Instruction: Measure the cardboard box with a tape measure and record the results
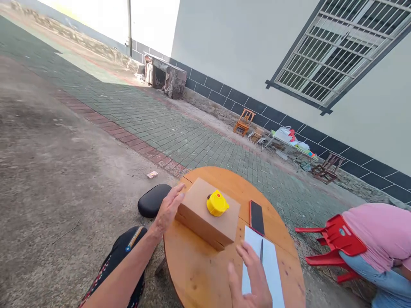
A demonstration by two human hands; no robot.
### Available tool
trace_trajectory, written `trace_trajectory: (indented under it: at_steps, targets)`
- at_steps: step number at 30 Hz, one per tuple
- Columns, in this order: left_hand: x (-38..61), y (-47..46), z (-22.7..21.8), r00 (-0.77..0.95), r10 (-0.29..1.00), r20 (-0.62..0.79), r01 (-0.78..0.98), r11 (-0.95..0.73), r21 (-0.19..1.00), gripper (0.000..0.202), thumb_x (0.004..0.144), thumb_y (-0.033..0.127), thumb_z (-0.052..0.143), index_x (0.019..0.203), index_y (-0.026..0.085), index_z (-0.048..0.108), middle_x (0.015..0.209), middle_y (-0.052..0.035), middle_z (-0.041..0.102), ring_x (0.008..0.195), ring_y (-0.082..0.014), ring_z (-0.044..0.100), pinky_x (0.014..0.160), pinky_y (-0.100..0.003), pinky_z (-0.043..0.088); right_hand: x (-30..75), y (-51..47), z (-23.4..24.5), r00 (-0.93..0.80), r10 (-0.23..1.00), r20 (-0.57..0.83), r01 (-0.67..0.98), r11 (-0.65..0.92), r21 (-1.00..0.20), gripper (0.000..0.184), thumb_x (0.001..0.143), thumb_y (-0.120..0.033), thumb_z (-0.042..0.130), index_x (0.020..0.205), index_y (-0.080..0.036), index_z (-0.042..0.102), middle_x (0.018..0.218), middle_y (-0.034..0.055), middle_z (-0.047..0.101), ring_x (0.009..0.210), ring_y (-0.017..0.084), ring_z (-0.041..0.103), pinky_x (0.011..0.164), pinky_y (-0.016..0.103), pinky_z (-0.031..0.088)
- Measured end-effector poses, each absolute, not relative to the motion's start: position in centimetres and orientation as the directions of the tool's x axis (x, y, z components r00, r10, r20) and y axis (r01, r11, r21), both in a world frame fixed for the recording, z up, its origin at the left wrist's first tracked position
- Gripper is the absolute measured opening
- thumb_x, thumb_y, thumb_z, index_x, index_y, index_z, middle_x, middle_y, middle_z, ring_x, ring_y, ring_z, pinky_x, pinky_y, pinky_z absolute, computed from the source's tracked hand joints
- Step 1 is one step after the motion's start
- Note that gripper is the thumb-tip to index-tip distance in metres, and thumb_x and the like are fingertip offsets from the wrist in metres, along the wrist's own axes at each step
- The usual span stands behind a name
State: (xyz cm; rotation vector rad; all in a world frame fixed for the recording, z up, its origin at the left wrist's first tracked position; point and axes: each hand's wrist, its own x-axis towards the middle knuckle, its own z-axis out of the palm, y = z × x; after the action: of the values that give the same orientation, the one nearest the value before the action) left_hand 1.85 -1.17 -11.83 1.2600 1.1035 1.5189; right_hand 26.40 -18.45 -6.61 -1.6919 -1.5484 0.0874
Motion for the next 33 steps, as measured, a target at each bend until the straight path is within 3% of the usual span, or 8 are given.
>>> trace_trajectory:
  at_steps: [4,6,10,16,21,27,31,33]
  targets:
    - [2.7,-0.4,-13.1,-0.078,0.987,0.137,-0.161,-0.148,0.976,0.062,0.094,0.055,0.049,0.138,0.013,0.056,0.149,-0.0154,0.052,0.142,-0.0293,0.042,0.121,-0.046,0.028,24.3,-9.3,-3.2,0.245,0.898,0.365,0.823,0.006,-0.568,0.086,0.074,-0.066,0.069,0.143,-0.019,0.051,0.146,0.0152,0.053,0.133,0.039,0.048,0.111,0.06,0.034]
    - [2.9,-0.5,-13.6,-0.056,0.993,0.108,-0.195,-0.117,0.974,0.063,0.092,0.057,0.051,0.137,0.013,0.057,0.148,-0.0153,0.053,0.141,-0.0303,0.043,0.12,-0.046,0.028,23.2,-6.4,-3.3,0.216,0.921,0.325,0.838,-0.003,-0.546,0.093,0.069,-0.065,0.074,0.144,-0.017,0.049,0.143,0.0179,0.055,0.134,0.041,0.047,0.111,0.06,0.032]
    - [3.0,-0.7,-13.1,0.036,0.993,0.11,-0.241,-0.099,0.966,0.06,0.086,0.051,0.059,0.135,0.016,0.059,0.144,-0.0125,0.057,0.135,-0.03,0.05,0.117,-0.045,0.035,22.5,-4.1,-4.4,0.186,0.924,0.333,0.837,0.028,-0.546,0.083,0.061,-0.059,0.082,0.131,-0.017,0.062,0.127,0.0144,0.066,0.121,0.037,0.057,0.107,0.055,0.038]
    - [2.2,-1.4,-11.8,0.095,0.986,0.139,-0.268,-0.109,0.957,0.059,0.08,0.039,0.059,0.135,0.017,0.059,0.144,-0.0107,0.057,0.135,-0.0312,0.049,0.117,-0.048,0.035,25.1,-4.4,-3.6,0.549,0.785,0.288,0.353,0.095,-0.931,0.066,0.073,-0.057,0.073,0.125,-0.018,0.062,0.113,0.0066,0.07,0.099,0.024,0.066,0.083,0.035,0.053]
    - [2.0,-2.2,-11.5,0.146,0.96,0.239,-0.37,-0.171,0.913,0.064,0.072,0.027,0.057,0.135,0.018,0.06,0.144,-0.0079,0.058,0.137,-0.031,0.049,0.118,-0.048,0.035,28.4,-6.1,-2.8,0.603,0.745,0.286,0.24,0.172,-0.955,0.043,0.088,-0.053,0.057,0.121,-0.025,0.06,0.099,0.0007,0.071,0.083,0.019,0.068,0.068,0.031,0.055]
    - [1.1,-3.2,-11.4,0.172,0.917,0.36,-0.372,-0.278,0.886,0.07,0.061,0.016,0.052,0.13,0.019,0.062,0.145,-0.0077,0.056,0.139,-0.0319,0.046,0.119,-0.049,0.033,28.7,-8.4,-1.9,0.632,0.736,0.244,0.062,0.265,-0.962,0.035,0.086,-0.049,0.063,0.112,-0.026,0.062,0.098,-0.0013,0.07,0.084,0.018,0.068,0.08,0.035,0.056]
    - [0.9,-3.8,-11.6,0.146,0.93,0.337,-0.286,-0.286,0.914,0.047,0.076,0.027,0.057,0.122,0.019,0.064,0.128,-0.0094,0.065,0.125,-0.0308,0.056,0.112,-0.045,0.042,28.6,-9.8,-2.5,0.66,0.708,0.253,0.077,0.271,-0.959,0.039,0.088,-0.047,0.059,0.117,-0.022,0.061,0.097,0.003,0.07,0.087,0.021,0.068,0.08,0.038,0.057]
    - [1.5,-4.0,-12.0,0.138,0.926,0.352,-0.249,-0.311,0.917,0.046,0.085,0.037,0.057,0.126,0.019,0.062,0.13,-0.0108,0.062,0.128,-0.0308,0.053,0.113,-0.045,0.041,28.7,-10.8,-3.4,0.669,0.696,0.261,0.11,0.254,-0.961,0.041,0.09,-0.047,0.057,0.122,-0.02,0.061,0.102,0.0053,0.071,0.087,0.022,0.069,0.077,0.037,0.058]
